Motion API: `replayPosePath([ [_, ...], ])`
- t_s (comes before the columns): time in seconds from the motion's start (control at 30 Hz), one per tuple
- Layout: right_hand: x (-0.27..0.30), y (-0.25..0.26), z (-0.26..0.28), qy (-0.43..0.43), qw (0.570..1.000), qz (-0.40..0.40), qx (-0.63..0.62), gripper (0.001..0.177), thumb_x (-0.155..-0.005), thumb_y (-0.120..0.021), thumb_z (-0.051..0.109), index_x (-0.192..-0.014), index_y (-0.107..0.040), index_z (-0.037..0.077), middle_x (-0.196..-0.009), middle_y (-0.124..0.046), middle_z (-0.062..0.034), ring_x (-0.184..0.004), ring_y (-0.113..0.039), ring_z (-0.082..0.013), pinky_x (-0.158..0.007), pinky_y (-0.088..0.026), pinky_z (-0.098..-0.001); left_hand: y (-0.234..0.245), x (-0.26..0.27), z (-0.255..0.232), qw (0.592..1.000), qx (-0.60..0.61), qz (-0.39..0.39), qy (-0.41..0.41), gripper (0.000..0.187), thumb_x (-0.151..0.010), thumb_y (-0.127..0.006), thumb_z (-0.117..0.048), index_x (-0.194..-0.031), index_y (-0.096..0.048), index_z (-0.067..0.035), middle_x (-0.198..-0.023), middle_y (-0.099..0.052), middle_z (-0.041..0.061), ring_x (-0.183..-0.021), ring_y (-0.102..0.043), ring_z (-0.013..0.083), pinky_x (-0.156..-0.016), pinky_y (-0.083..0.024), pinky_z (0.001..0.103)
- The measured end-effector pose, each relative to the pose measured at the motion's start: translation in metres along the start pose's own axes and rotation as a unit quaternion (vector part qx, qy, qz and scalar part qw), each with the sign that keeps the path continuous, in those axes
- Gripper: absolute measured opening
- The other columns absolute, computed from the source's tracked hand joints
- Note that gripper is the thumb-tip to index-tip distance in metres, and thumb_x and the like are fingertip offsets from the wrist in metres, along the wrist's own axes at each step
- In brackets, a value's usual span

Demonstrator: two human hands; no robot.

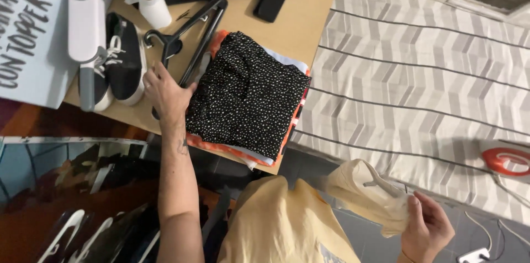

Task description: The person is ironing a white patterned top on a surface covered with a patterned cloth, smoothing the fabric and moving the iron across it.

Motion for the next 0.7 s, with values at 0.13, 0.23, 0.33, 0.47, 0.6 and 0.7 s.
replayPosePath([
  [0.13, 0.005, 0.003, -0.003, 0.003, 1.000, 0.009, -0.015, 0.015, -0.106, -0.075, 0.010, -0.118, -0.072, 0.002, -0.095, -0.068, -0.0049, -0.084, -0.061, -0.0082, -0.076, -0.050, -0.0189, -0.032, 0.005, 0.015, 0.998, 0.018, 0.050, 0.034, 0.096, -0.076, -0.093, -0.046, -0.145, -0.048, 0.005, -0.145, -0.051, 0.032, -0.132, -0.050, 0.0479, -0.104, -0.041, 0.060],
  [0.23, 0.007, 0.003, -0.003, 0.005, 1.000, 0.010, -0.016, 0.014, -0.106, -0.074, 0.007, -0.118, -0.071, 0.001, -0.097, -0.069, -0.0064, -0.086, -0.062, -0.0097, -0.078, -0.051, -0.0198, -0.029, 0.004, 0.016, 0.997, 0.053, 0.035, 0.054, 0.093, -0.077, -0.094, -0.039, -0.145, -0.048, 0.006, -0.140, -0.053, 0.032, -0.128, -0.052, 0.0449, -0.103, -0.043, 0.058],
  [0.33, 0.008, 0.004, 0.000, 0.002, 1.000, 0.008, -0.011, 0.014, -0.106, -0.074, 0.008, -0.117, -0.071, 0.001, -0.101, -0.070, -0.0072, -0.090, -0.064, -0.0111, -0.081, -0.053, -0.0209, -0.027, 0.002, 0.014, 0.993, 0.088, 0.041, 0.071, 0.096, -0.079, -0.095, -0.034, -0.148, -0.042, 0.007, -0.141, -0.052, 0.033, -0.129, -0.051, 0.0459, -0.102, -0.046, 0.058],
  [0.47, 0.010, 0.005, -0.006, -0.003, 1.000, 0.003, -0.017, 0.016, -0.105, -0.075, 0.010, -0.119, -0.071, 0.002, -0.100, -0.070, -0.0070, -0.088, -0.063, -0.0093, -0.079, -0.052, -0.0188, -0.022, -0.001, 0.019, 0.991, 0.101, 0.025, 0.080, 0.098, -0.076, -0.096, -0.034, -0.147, -0.043, 0.007, -0.138, -0.054, 0.035, -0.122, -0.055, 0.0514, -0.098, -0.045, 0.062],
  [0.6, 0.012, 0.003, -0.006, -0.006, 1.000, 0.002, -0.025, 0.016, -0.106, -0.075, 0.011, -0.118, -0.071, 0.002, -0.098, -0.069, -0.0062, -0.087, -0.063, -0.0090, -0.080, -0.051, -0.0189, -0.025, -0.003, 0.024, 0.990, 0.113, 0.022, 0.080, 0.097, -0.076, -0.096, -0.033, -0.147, -0.043, 0.008, -0.138, -0.054, 0.034, -0.122, -0.056, 0.0504, -0.099, -0.044, 0.062],
  [0.7, 0.013, 0.001, -0.006, -0.003, 1.000, 0.004, -0.030, 0.015, -0.105, -0.075, 0.009, -0.118, -0.071, 0.002, -0.098, -0.069, -0.0058, -0.087, -0.063, -0.0085, -0.080, -0.052, -0.0182, -0.031, -0.005, 0.027, 0.988, 0.123, 0.035, 0.086, 0.094, -0.081, -0.092, -0.034, -0.148, -0.041, 0.009, -0.141, -0.050, 0.035, -0.129, -0.049, 0.0492, -0.103, -0.042, 0.062],
])
Point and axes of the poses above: each hand's wrist, its own x-axis away from the middle knuckle, its own y-axis out of the back of the hand, z = x × y, the point moved 7 cm from there along -x, towards the middle knuckle
